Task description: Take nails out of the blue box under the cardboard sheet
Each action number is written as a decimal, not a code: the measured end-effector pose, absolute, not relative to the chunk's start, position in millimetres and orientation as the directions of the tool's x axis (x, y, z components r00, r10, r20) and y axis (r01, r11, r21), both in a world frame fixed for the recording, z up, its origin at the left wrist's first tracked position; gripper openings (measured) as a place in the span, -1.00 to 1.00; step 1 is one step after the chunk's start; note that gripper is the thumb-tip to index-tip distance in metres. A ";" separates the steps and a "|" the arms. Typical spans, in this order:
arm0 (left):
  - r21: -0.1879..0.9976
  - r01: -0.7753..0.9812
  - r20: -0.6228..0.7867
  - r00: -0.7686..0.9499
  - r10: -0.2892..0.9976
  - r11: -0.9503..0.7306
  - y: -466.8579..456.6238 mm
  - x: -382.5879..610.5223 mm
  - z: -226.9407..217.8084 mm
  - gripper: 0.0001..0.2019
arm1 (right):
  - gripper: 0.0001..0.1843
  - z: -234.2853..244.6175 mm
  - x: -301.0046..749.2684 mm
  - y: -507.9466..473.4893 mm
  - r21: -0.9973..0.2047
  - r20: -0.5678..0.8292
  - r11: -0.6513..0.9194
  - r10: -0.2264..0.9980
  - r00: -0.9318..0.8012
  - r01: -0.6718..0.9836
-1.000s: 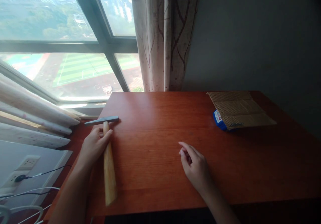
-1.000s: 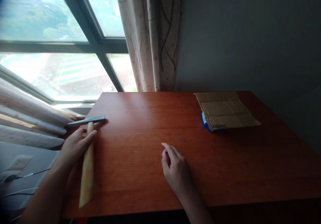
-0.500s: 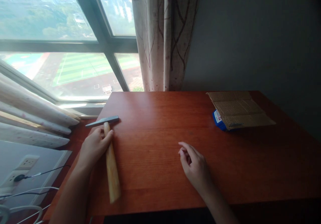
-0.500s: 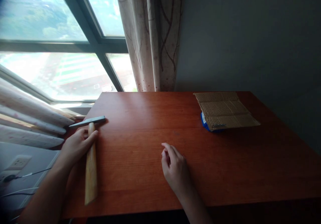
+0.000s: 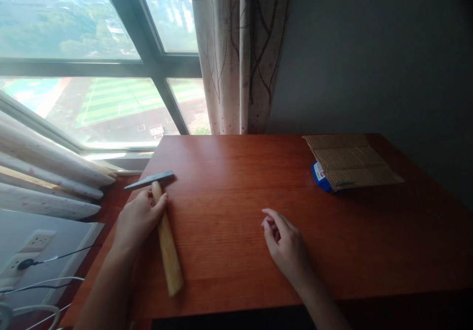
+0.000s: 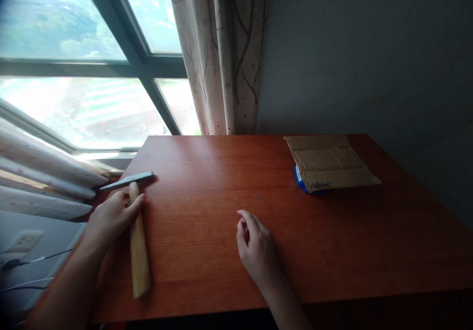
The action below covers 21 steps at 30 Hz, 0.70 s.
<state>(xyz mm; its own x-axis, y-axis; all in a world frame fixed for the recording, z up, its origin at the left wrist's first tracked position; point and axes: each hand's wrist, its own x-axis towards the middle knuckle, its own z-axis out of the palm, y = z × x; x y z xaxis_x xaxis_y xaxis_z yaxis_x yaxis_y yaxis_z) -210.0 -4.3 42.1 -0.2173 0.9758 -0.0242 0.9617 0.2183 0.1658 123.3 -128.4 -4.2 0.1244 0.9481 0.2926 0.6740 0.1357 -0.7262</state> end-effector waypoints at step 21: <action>-0.105 0.948 -0.058 -0.307 0.950 0.300 -14.8 -182.1 65.9 -0.35 | -0.71 -6.3 138.5 -132.0 -0.957 0.068 -0.008 0.966 0.250 0.290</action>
